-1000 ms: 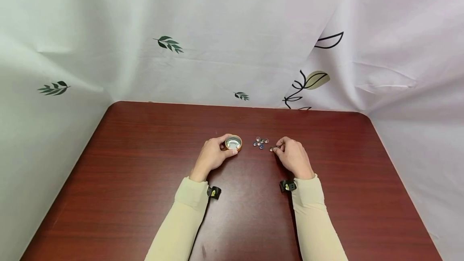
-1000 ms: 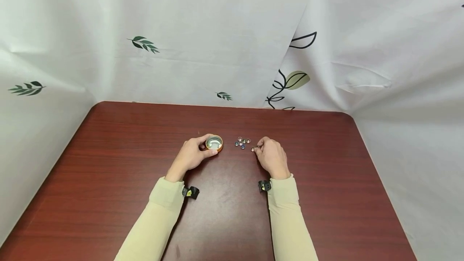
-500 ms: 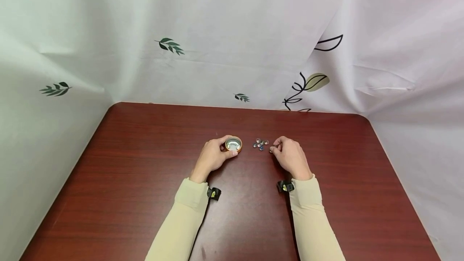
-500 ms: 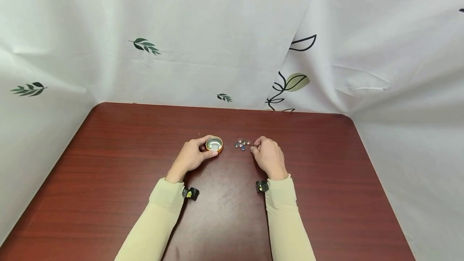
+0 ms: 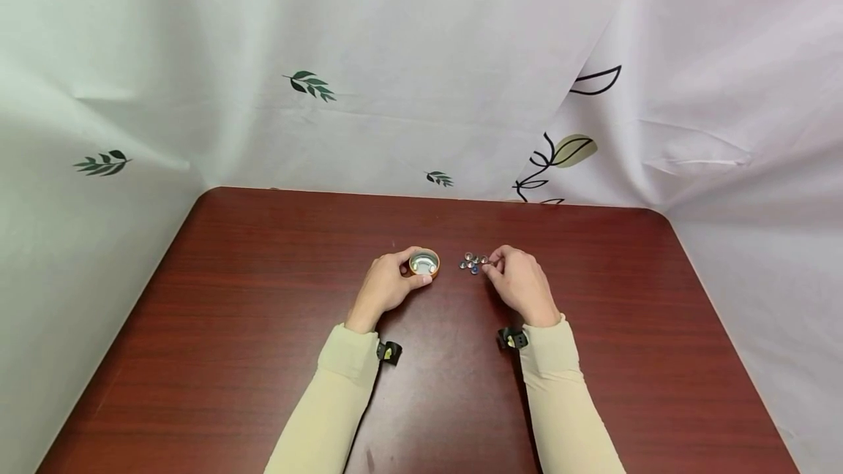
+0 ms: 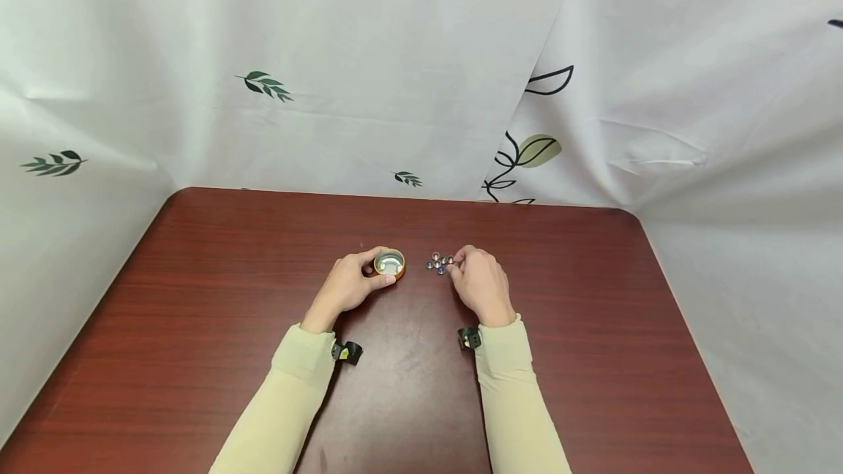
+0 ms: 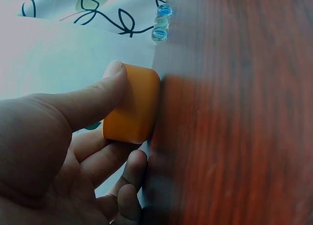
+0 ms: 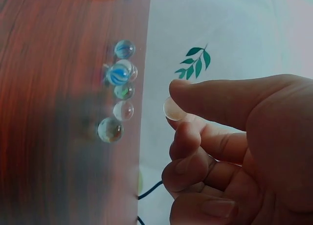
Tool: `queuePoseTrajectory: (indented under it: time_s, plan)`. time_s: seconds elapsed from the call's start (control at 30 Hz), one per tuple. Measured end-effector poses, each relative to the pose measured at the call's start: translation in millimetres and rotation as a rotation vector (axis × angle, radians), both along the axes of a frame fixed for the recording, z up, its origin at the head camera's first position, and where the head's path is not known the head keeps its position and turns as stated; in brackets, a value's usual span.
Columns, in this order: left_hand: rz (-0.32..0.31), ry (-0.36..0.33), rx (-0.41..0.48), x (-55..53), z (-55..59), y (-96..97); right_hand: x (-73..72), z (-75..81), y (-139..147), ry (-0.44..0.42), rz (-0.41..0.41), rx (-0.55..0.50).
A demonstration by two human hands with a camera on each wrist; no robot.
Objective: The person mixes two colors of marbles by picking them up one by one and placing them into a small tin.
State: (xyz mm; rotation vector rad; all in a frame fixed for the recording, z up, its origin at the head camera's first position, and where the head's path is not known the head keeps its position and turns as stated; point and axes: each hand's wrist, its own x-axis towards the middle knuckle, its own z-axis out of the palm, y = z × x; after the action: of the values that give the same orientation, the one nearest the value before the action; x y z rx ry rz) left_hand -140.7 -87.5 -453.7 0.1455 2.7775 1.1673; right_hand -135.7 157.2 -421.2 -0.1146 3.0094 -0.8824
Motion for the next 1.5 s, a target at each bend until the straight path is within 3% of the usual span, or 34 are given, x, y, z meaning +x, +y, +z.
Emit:
queuePoseTrajectory:
  time_s: [1.5]
  plan:
    - [-0.023, 0.031, 0.007, -1.2, 0.0, 0.4, -3.4, -1.5, -55, 0.05, 0.135, -0.015]
